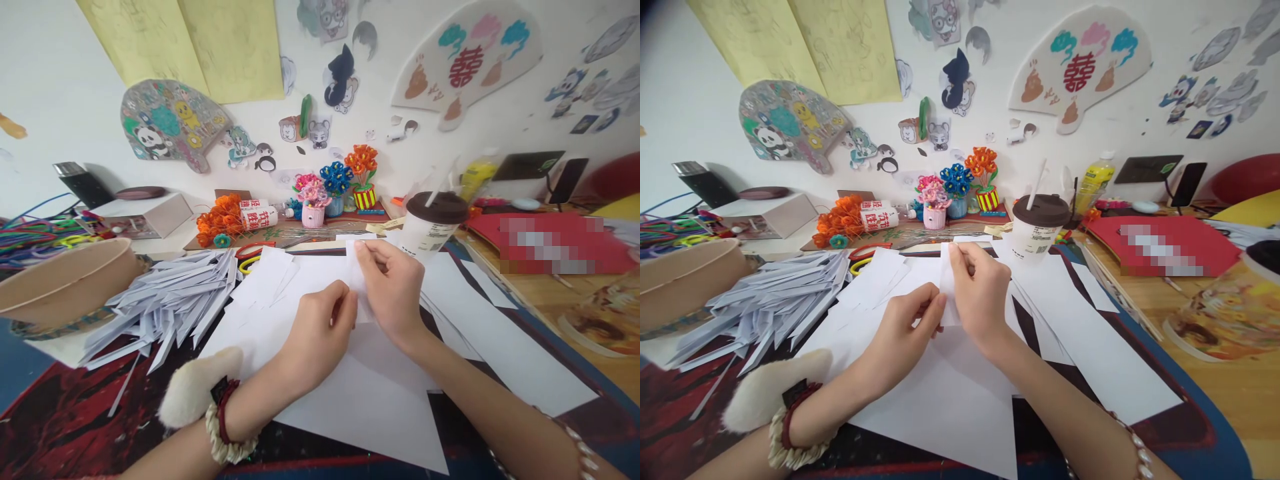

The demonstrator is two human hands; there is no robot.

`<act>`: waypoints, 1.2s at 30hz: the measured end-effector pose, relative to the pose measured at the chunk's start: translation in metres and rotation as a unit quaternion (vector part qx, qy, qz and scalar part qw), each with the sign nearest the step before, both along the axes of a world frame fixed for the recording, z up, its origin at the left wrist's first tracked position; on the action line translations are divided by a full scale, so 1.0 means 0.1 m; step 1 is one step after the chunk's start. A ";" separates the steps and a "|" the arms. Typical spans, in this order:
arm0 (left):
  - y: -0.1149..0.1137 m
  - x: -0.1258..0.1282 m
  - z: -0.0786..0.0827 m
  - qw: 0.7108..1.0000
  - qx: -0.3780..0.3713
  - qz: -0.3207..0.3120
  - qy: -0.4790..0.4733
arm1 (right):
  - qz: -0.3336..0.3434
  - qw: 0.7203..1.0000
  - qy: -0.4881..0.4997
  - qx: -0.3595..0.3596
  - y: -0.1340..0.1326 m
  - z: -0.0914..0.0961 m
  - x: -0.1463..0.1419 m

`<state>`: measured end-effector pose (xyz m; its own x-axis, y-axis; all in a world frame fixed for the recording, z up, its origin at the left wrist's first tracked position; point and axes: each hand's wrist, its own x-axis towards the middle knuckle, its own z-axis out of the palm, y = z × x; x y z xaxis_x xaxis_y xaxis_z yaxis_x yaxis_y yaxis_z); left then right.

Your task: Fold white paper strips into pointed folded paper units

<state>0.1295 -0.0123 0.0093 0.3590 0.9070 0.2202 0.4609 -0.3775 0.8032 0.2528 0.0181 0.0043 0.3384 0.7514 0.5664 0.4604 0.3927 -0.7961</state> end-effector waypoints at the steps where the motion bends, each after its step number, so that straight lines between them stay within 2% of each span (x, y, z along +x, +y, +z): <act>1: 0.00 0.00 0.01 1.000 -0.005 -0.005 0.002 | -0.006 1.000 0.001 0.003 0.01 0.00 0.01; 6: 0.00 -0.01 0.03 1.000 -0.002 -0.008 0.009 | -0.009 1.000 0.010 0.013 0.03 0.01 0.03; 10: 0.07 -0.04 0.04 0.998 -0.051 -0.025 -0.032 | 0.028 0.999 0.041 0.007 0.00 0.03 0.00; 13: 0.13 -0.08 0.06 0.995 -0.053 -0.015 -0.085 | 0.086 0.993 0.074 -0.028 -0.01 0.05 -0.01; 17: 0.17 -0.13 0.08 0.992 -0.081 -0.015 -0.100 | 0.194 0.966 0.149 -0.080 0.05 0.09 0.06; 21: 0.21 -0.16 0.09 0.988 -0.116 -0.029 -0.098 | 0.233 0.951 0.179 -0.096 0.12 0.11 0.11; 25: 0.22 -0.18 0.11 0.988 -0.107 -0.029 -0.111 | 0.259 0.946 0.168 -0.100 0.12 0.10 0.11; 29: 0.22 -0.19 0.12 0.987 -0.108 -0.015 -0.119 | 0.305 0.927 0.167 -0.143 0.12 0.10 0.10; 34: 0.24 -0.20 0.12 0.990 -0.085 0.019 -0.112 | 0.297 0.928 0.158 -0.160 0.11 0.10 0.10; 36: 0.26 -0.21 0.10 0.990 -0.070 0.029 -0.117 | 0.312 0.920 0.157 -0.178 0.11 0.11 0.10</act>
<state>0.1081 0.0140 0.0194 0.2603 0.9517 0.1627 0.2738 -0.2343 0.9328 0.2623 0.0291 0.0151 -0.1176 0.9739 0.1942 -0.0406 0.1907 -0.9808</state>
